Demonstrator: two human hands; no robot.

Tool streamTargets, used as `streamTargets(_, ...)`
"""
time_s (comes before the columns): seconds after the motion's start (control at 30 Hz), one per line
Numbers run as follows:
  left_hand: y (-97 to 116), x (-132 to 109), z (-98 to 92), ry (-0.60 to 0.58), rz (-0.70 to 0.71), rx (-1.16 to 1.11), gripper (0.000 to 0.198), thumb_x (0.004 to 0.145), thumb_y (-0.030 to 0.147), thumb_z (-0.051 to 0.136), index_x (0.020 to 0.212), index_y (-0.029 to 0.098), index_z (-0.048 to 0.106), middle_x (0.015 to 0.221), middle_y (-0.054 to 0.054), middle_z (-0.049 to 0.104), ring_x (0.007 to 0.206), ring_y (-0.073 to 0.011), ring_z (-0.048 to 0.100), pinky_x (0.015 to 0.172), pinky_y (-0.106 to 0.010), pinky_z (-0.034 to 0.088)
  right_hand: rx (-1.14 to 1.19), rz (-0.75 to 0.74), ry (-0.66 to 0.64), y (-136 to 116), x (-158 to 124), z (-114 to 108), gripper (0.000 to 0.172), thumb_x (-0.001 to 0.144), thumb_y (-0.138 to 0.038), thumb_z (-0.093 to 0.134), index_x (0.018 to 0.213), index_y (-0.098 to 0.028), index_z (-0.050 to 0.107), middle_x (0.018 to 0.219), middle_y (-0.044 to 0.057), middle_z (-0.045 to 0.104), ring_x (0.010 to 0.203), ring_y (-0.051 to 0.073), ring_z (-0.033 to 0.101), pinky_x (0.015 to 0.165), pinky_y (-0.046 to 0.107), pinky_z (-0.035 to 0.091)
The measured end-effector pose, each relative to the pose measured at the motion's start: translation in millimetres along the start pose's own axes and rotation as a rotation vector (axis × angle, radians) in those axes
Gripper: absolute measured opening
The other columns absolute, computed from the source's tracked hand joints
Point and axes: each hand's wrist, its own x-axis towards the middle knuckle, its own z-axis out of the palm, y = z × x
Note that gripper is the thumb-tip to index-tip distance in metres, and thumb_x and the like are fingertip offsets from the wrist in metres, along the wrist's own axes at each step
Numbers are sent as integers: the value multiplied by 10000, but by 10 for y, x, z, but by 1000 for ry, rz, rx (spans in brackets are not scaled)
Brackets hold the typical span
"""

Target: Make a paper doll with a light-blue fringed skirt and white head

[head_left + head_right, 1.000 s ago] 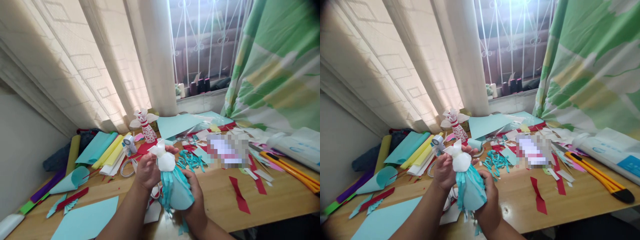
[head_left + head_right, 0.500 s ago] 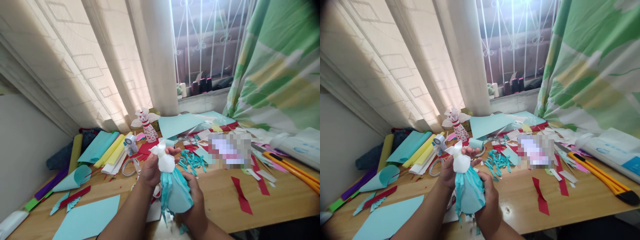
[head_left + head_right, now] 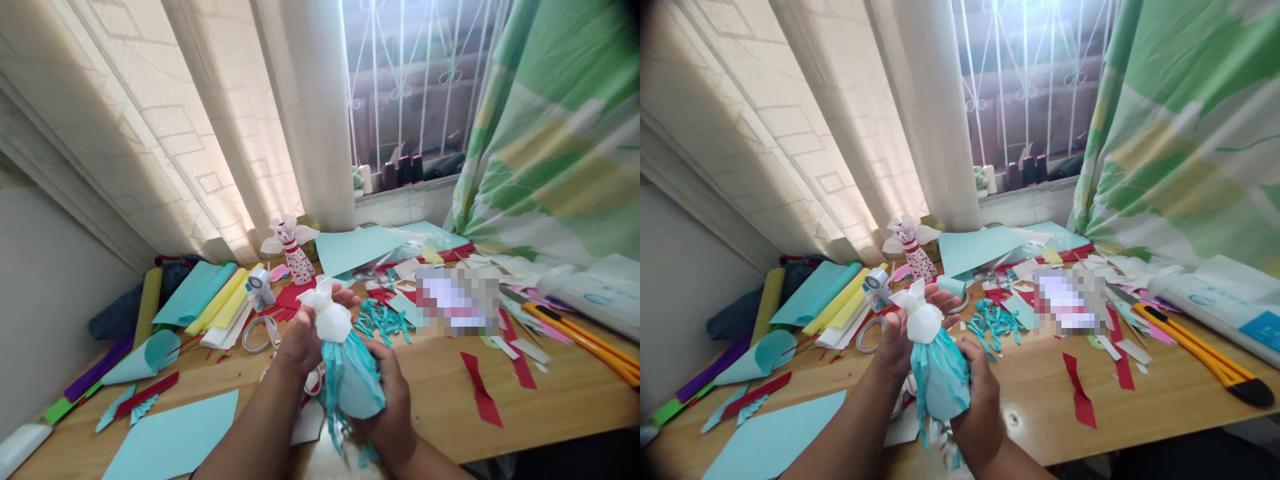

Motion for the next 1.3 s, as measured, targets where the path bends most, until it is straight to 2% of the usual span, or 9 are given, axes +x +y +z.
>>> streamTargets(0.1, -6, -10, 31, 44, -18, 49, 766, 577, 584, 725, 1207, 186, 546, 1167, -147, 617, 1142, -371, 520, 942, -478, 417, -4, 1, 23, -47, 68, -28, 496, 702, -241, 635, 1162, -242, 450, 1029, 40, 625, 872, 206, 632, 762, 281, 512)
streamTargets(0.23, -60, -47, 98, 96, -95, 75, 761, 617, 514, 734, 1273, 208, 499, 1184, -141, 612, 1091, -349, 564, 909, -449, 451, -27, -5, 98, -115, 192, -43, 453, 683, -253, 643, 1102, -239, 469, 942, 27, 632, 794, 201, 633, 687, 278, 516)
streamTargets(0.57, -242, -100, 41, 69, -120, 173, 628, 615, 407, 772, 1180, 222, 570, 1185, -96, 602, 1114, -306, 534, 891, -364, 447, 55, 37, 145, 19, 397, -133, 471, 640, -167, 671, 1047, -258, 451, 816, -25, 585, 658, 160, 585, 591, 256, 481)
streamTargets(0.7, -267, -107, 47, 69, -81, 254, 619, 631, 381, 766, 1190, 232, 548, 1159, -86, 604, 1074, -279, 546, 850, -342, 449, 73, -23, 192, 9, 510, -141, 522, 606, -170, 698, 1064, -248, 459, 900, -1, 559, 734, 181, 578, 659, 299, 481)
streamTargets(0.77, -261, -116, 46, 128, -44, 313, 556, 666, 368, 738, 1173, 239, 551, 1130, -73, 606, 1039, -255, 554, 835, -333, 446, 103, -71, 219, -4, 577, -134, 503, 616, -166, 695, 1058, -242, 466, 968, 22, 546, 820, 199, 575, 727, 330, 476)
streamTargets(0.93, -146, -120, 78, 460, 165, 461, 202, 802, 359, 591, 937, 213, 624, 895, -18, 617, 906, -163, 552, 849, -278, 399, 157, -180, 334, -73, 718, -111, 382, 677, -144, 659, 1011, -223, 489, 1022, 51, 520, 946, 216, 542, 833, 377, 435)
streamTargets(1.03, -19, -110, 179, 371, 175, 482, 201, 806, 333, 595, 970, 219, 616, 946, -28, 626, 928, -166, 549, 853, -283, 399, 178, -225, 359, -143, 752, -82, 331, 711, -176, 640, 997, -225, 479, 1017, 49, 514, 943, 213, 541, 836, 388, 434)
streamTargets(1.2, 189, -105, 376, 72, 165, 528, 489, 705, 277, 706, 1163, 239, 538, 1157, -64, 596, 1069, -225, 530, 904, -325, 403, 158, -276, 298, -205, 728, 13, 344, 721, -254, 625, 1012, -245, 441, 1022, 38, 498, 961, 222, 537, 830, 396, 450)
streamTargets(1.3, 249, -124, 427, 86, 125, 704, 585, 633, 210, 757, 1168, 246, 524, 1117, -58, 617, 1000, -232, 568, 843, -321, 435, 117, -263, 221, -197, 702, 40, 395, 760, -266, 579, 1111, -257, 399, 1050, 49, 491, 955, 222, 543, 814, 394, 467)
